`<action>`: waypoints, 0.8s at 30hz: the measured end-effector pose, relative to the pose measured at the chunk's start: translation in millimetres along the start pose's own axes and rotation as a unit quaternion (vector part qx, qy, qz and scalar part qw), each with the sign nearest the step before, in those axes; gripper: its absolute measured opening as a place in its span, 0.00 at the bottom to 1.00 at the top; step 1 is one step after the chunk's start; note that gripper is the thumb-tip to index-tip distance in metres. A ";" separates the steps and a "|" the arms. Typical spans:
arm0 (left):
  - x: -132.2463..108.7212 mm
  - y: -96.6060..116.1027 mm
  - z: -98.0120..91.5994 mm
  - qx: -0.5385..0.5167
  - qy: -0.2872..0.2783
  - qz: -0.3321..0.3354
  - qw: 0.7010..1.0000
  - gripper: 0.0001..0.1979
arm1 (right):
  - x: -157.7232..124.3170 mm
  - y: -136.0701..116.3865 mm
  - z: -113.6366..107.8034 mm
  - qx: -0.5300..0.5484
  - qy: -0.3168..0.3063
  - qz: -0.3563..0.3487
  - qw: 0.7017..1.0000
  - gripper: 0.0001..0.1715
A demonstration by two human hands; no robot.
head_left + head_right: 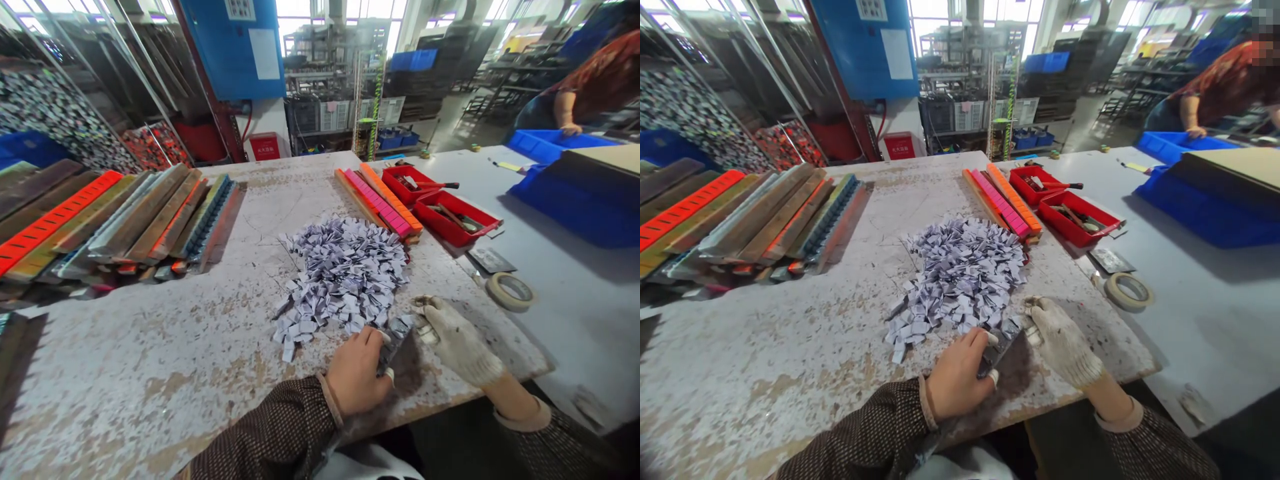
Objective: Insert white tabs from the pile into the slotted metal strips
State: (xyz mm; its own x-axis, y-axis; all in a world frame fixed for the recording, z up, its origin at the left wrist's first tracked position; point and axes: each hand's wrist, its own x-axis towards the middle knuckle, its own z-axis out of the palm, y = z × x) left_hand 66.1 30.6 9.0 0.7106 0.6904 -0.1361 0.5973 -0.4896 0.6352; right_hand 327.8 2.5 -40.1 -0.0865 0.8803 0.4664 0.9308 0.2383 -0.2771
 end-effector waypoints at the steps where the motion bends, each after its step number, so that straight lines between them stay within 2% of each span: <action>1: -0.3 0.1 -0.2 -0.001 -0.001 -0.001 1.000 0.21 | -0.6 1.7 0.0 -0.012 -0.002 -0.012 1.000 0.13; 6: -0.3 1.5 -0.8 0.003 -0.007 -0.009 1.000 0.20 | 2.2 -0.4 -5.3 -0.064 -0.013 -0.062 0.996 0.19; 15: -0.1 2.1 -1.0 -0.007 -0.012 -0.010 1.000 0.21 | 27.6 -12.8 -26.1 -0.068 -0.074 -0.145 0.984 0.15; 20: 1.2 2.5 -1.6 -0.009 -0.012 -0.010 1.000 0.20 | 33.2 -15.4 -27.0 -0.043 -0.113 -0.135 0.983 0.16; 24: 1.2 3.1 -1.8 -0.008 -0.020 -0.016 1.000 0.20 | 28.4 -13.2 -18.8 -0.053 -0.101 -0.134 0.984 0.17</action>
State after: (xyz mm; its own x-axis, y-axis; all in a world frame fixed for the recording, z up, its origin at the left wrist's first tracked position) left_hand 68.2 30.9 12.3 0.7057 0.6836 -0.1862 0.6143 -0.4596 0.6414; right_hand 319.7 16.7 -7.4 -0.3927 0.8578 0.3316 0.8957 0.4385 -0.0735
